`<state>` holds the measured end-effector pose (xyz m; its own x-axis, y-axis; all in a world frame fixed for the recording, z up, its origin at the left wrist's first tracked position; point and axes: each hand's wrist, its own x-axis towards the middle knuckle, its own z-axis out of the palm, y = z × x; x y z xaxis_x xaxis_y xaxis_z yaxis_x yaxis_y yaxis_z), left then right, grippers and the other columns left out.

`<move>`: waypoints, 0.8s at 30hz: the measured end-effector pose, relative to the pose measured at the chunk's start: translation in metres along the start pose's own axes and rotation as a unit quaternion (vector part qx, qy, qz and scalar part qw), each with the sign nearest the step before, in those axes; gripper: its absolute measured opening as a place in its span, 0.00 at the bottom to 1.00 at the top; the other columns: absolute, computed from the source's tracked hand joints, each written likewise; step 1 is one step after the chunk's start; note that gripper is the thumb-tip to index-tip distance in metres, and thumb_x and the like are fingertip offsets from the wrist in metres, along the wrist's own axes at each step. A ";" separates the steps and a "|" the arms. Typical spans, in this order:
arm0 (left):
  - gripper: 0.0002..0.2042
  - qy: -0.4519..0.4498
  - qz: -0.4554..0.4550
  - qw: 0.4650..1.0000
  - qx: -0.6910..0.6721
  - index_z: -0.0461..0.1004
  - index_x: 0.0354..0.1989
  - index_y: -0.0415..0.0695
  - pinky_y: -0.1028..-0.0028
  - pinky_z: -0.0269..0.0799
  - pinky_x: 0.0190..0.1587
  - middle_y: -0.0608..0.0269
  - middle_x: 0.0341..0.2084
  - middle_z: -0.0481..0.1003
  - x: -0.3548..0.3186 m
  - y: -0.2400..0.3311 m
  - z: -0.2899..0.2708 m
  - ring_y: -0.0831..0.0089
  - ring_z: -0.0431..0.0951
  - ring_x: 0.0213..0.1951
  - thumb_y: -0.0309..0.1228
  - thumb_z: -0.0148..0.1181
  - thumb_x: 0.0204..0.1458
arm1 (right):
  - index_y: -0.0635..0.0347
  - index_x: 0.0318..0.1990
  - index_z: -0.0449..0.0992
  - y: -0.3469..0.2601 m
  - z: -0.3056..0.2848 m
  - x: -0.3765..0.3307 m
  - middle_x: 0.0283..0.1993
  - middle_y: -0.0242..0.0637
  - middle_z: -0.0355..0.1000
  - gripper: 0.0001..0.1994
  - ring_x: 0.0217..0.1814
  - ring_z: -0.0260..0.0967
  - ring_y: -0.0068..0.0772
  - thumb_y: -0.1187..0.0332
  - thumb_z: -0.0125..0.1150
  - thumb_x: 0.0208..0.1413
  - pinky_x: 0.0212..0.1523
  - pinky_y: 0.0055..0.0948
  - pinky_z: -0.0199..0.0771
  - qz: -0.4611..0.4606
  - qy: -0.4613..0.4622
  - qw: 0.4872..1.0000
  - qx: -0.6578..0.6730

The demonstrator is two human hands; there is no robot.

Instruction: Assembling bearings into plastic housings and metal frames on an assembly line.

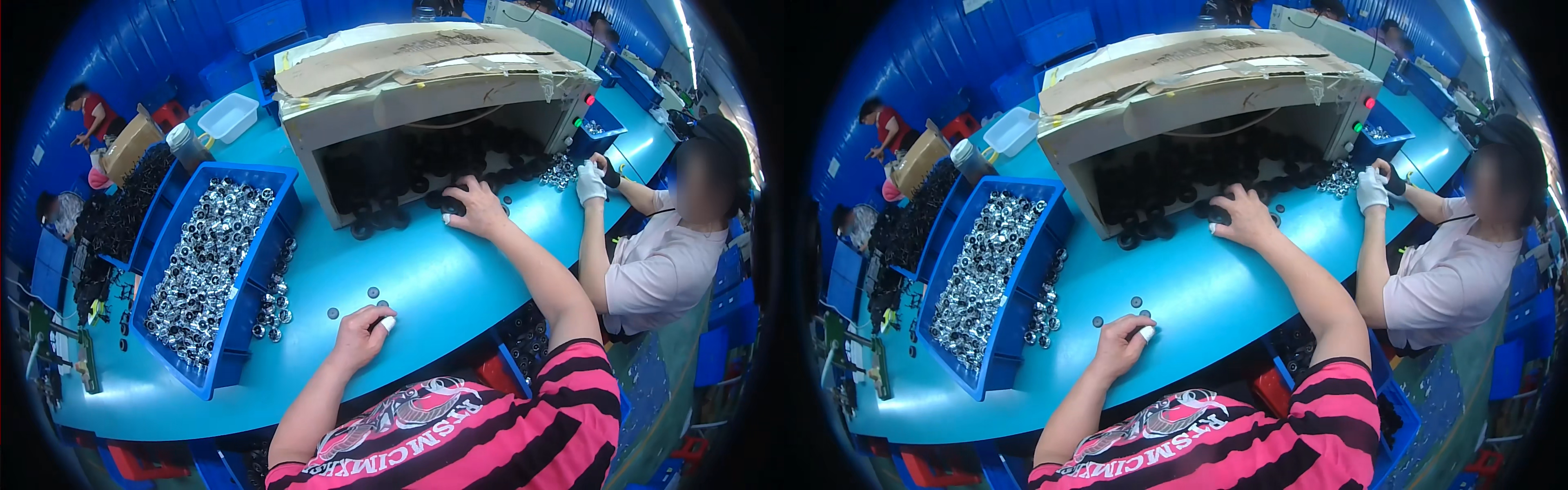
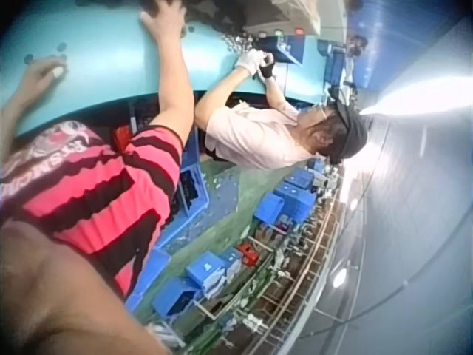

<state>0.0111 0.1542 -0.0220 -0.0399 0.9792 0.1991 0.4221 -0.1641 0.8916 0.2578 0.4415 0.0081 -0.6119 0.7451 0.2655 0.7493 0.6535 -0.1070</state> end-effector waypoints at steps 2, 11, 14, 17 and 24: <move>0.06 -0.002 0.004 1.000 0.003 0.82 0.40 0.42 0.73 0.74 0.35 0.58 0.31 0.81 0.000 0.000 0.000 0.70 0.80 0.32 0.23 0.64 0.55 | 0.40 0.58 0.76 -0.006 -0.005 0.000 0.62 0.47 0.63 0.28 0.58 0.65 0.57 0.49 0.71 0.47 0.54 0.50 0.77 0.015 -0.015 1.000 -0.013; 0.07 -0.009 0.010 1.000 0.007 0.81 0.41 0.42 0.70 0.74 0.35 0.57 0.31 0.80 -0.001 0.003 0.002 0.66 0.80 0.31 0.23 0.64 0.55 | 0.38 0.61 0.76 -0.025 0.004 -0.008 0.62 0.47 0.64 0.30 0.59 0.65 0.56 0.40 0.65 0.50 0.51 0.48 0.79 0.069 -0.003 0.997 -0.042; 0.06 -0.009 0.010 1.000 0.016 0.82 0.40 0.42 0.71 0.74 0.35 0.58 0.30 0.80 -0.002 0.001 0.002 0.67 0.80 0.31 0.23 0.64 0.55 | 0.37 0.60 0.77 -0.036 -0.007 -0.001 0.62 0.46 0.64 0.31 0.58 0.64 0.54 0.38 0.64 0.50 0.51 0.47 0.79 0.103 -0.037 0.993 -0.051; 0.06 -0.007 0.013 1.000 0.018 0.82 0.40 0.42 0.72 0.73 0.35 0.58 0.30 0.80 -0.002 0.005 0.001 0.67 0.80 0.31 0.23 0.63 0.55 | 0.37 0.60 0.77 -0.046 0.000 -0.003 0.61 0.46 0.64 0.30 0.58 0.64 0.53 0.39 0.64 0.50 0.50 0.46 0.79 0.110 0.003 0.991 -0.082; 0.07 -0.011 0.011 0.999 0.032 0.81 0.41 0.42 0.69 0.74 0.35 0.56 0.31 0.79 -0.001 0.006 0.001 0.64 0.79 0.30 0.24 0.63 0.55 | 0.42 0.53 0.81 -0.035 0.015 -0.010 0.59 0.45 0.66 0.25 0.55 0.66 0.52 0.45 0.67 0.48 0.48 0.44 0.80 0.019 0.094 0.994 -0.052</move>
<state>0.0145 0.1519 -0.0174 -0.0104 0.9777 0.2096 0.4789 -0.1791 0.8594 0.2340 0.4131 -0.0052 -0.5308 0.7247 0.4393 0.7994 0.6004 -0.0246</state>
